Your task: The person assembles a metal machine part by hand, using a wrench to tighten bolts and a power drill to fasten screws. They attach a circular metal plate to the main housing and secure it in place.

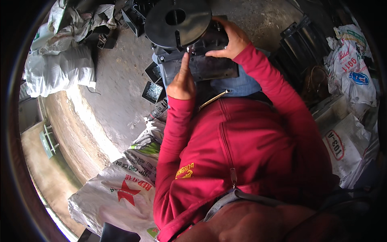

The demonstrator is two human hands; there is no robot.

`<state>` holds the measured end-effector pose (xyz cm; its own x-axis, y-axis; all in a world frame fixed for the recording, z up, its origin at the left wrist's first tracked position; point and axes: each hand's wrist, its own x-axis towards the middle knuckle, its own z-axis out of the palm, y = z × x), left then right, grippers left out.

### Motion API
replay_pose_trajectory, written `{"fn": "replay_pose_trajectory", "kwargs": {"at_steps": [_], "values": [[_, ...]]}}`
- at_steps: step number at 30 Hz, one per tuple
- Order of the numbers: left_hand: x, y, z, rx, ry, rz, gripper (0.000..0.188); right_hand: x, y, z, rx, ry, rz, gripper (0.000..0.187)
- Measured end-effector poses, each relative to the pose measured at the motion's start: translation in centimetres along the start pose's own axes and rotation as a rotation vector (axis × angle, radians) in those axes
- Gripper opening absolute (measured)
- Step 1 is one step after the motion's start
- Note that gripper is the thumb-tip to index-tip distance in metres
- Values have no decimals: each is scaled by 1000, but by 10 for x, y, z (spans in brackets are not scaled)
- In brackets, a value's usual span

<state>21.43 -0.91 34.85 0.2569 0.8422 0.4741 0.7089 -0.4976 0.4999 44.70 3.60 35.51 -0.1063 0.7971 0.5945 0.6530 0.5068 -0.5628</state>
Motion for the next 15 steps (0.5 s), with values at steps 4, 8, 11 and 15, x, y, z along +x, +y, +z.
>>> {"fn": "replay_pose_trajectory", "kwargs": {"at_steps": [4,8,11,15], "values": [[14,14,-31,-21,-70,57,56,3,4,-2,36,12,11,95],[13,13,-29,38,-48,-33,57,1,5,-2,-55,-1,-75,105],[-3,2,-32,196,-226,-44,59,0,-5,-6,-75,-58,-2,105],[4,9,-42,-2,-11,-6,56,2,6,-3,6,26,-47,100]]}}
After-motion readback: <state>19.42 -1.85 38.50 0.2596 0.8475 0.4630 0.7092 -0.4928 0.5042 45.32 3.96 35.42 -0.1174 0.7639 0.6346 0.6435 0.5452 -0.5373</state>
